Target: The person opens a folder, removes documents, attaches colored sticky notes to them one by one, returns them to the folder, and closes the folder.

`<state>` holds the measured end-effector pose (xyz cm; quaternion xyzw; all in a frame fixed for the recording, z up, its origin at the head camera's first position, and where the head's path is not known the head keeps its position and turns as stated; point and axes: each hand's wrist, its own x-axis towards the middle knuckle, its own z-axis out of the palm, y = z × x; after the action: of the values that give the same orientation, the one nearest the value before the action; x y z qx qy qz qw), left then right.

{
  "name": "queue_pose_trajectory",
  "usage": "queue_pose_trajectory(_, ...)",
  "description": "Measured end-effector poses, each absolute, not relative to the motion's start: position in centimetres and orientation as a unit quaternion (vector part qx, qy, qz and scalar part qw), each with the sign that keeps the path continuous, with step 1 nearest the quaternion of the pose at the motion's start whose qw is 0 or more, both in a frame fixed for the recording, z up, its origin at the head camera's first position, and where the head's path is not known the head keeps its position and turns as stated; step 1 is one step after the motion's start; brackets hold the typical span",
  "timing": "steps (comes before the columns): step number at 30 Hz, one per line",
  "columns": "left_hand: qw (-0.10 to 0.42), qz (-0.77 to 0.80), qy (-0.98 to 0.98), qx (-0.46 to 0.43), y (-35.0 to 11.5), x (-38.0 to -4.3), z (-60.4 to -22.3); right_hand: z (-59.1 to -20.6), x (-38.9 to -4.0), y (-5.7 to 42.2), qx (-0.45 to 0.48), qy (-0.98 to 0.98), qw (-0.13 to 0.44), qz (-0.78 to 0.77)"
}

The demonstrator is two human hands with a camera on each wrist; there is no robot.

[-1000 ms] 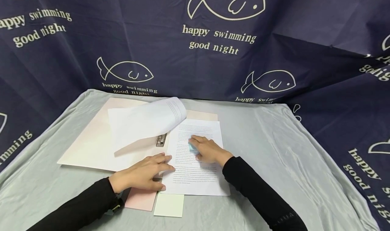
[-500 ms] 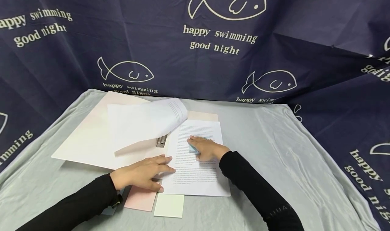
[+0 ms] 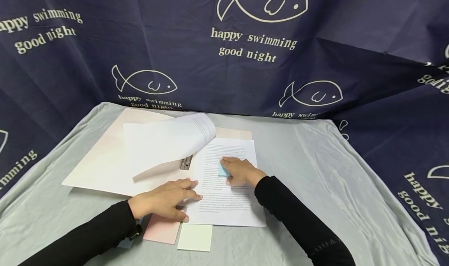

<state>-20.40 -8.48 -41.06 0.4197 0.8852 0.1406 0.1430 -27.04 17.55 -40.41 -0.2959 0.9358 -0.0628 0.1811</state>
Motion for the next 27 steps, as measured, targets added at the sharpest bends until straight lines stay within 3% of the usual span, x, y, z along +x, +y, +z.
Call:
queue_pose_trajectory(19,0.129,0.149,0.884,0.423,-8.3,-20.2,-41.0,-40.9,-25.5,19.1,-0.156,0.980,0.114,-0.044)
queue_pose_trajectory(27,0.140,0.139,0.884,0.423,-8.4,-20.3,-40.9,-40.3,-26.4,18.8,-0.259,0.956,0.128,-0.051)
